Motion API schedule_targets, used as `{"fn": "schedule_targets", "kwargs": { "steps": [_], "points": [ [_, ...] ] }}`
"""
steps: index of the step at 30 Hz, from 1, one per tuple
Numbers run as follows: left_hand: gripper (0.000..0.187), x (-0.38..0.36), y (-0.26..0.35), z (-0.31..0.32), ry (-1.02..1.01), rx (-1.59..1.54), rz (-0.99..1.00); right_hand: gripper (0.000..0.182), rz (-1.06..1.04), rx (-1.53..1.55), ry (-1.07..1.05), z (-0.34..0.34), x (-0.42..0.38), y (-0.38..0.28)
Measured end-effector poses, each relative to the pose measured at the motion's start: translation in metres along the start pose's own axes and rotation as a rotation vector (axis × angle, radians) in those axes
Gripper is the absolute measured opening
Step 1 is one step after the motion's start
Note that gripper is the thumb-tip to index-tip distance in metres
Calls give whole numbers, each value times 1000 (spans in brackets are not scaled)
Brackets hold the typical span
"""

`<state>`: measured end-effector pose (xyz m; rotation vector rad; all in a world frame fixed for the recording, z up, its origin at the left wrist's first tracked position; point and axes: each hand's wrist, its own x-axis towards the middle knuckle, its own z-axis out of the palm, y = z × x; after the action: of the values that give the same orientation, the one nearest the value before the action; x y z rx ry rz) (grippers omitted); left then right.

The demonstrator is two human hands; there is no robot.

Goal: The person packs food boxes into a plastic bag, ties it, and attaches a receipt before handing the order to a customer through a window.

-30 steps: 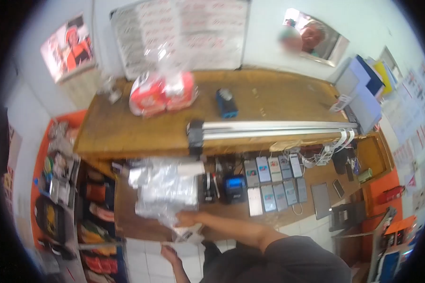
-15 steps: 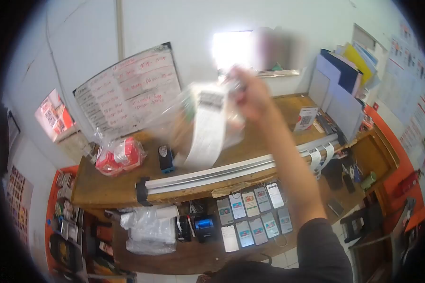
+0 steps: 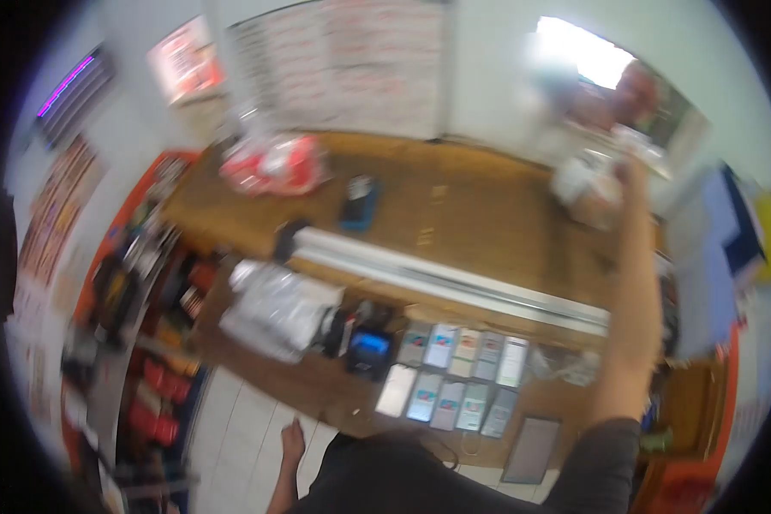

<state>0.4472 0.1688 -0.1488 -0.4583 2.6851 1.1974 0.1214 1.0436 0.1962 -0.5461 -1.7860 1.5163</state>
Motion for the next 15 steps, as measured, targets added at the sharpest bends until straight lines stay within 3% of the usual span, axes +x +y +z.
{"fn": "schedule_targets", "kwargs": {
  "steps": [1,4,6,8,10,11,12,13,14,15],
  "points": [
    [55,3,7,-6,50,-80,105,21,-28,-27,-45,-9,6,17],
    [39,29,11,-30,8,-248,94,21,-102,-73,-101,-28,30,49],
    [28,32,60,-56,177,-350,157,21,-221,-80,-29,-32,27,56],
    [35,42,85,-70,148,-703,47,30,-413,-137,178,12,-78,-10],
    [43,54,101,-84,20,-807,124,25,-384,190,46,110,-242,-83],
    [42,57,115,-93,34,-808,222,24,-408,-31,-47,158,-333,-117],
    [42,55,137,-103,42,-796,330,21,-448,-55,-298,189,-395,-117],
    [42,54,154,-112,42,-783,324,18,-282,153,-597,221,-464,-121],
    [38,54,171,-120,15,-892,348,16,-50,-38,-919,240,-506,-76],
    [36,54,181,-126,-23,-1004,374,20,-100,-115,-1325,268,-551,-86]
  ]
}}
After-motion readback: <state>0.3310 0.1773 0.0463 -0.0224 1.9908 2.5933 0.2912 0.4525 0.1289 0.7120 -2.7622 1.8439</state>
